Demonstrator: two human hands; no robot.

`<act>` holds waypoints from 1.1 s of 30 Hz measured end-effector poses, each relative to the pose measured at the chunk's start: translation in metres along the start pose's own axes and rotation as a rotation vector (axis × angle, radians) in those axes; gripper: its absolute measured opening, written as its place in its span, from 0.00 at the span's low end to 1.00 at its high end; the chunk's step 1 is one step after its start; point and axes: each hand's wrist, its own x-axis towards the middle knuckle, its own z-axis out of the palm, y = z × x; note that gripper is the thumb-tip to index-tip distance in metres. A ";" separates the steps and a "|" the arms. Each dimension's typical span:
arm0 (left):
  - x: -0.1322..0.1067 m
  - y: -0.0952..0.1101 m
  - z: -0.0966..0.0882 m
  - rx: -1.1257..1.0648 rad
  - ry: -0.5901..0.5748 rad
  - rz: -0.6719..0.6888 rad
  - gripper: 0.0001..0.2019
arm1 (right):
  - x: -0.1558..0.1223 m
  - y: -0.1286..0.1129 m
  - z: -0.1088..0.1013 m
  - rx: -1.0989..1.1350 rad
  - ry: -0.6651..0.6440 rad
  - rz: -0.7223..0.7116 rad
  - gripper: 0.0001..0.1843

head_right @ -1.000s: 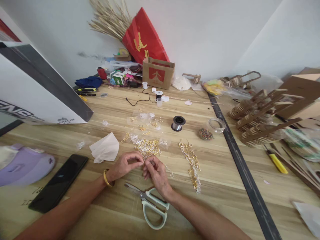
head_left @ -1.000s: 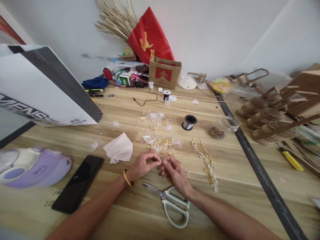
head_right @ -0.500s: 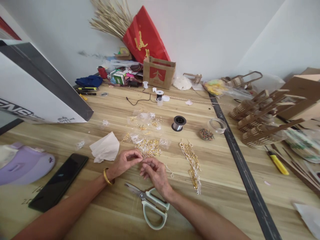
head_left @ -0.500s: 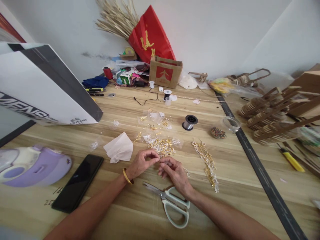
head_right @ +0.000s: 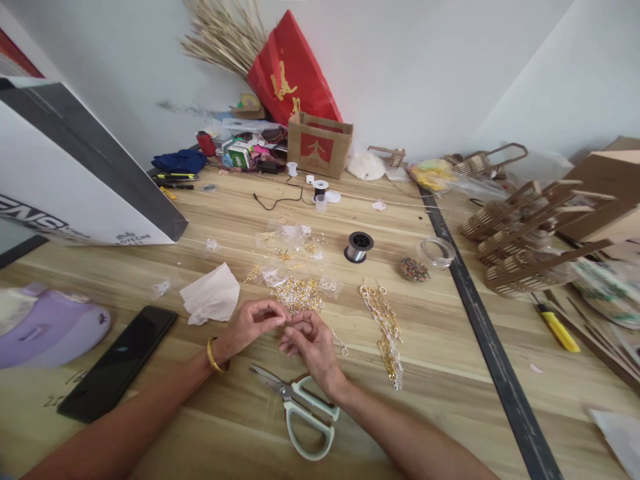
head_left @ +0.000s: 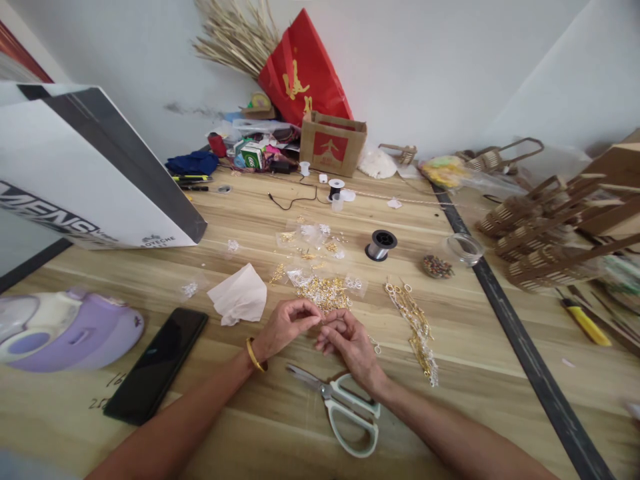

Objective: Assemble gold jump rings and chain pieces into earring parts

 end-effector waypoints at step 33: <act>0.003 0.001 0.005 -0.092 0.094 -0.137 0.07 | -0.003 0.000 0.004 -0.115 -0.020 -0.045 0.17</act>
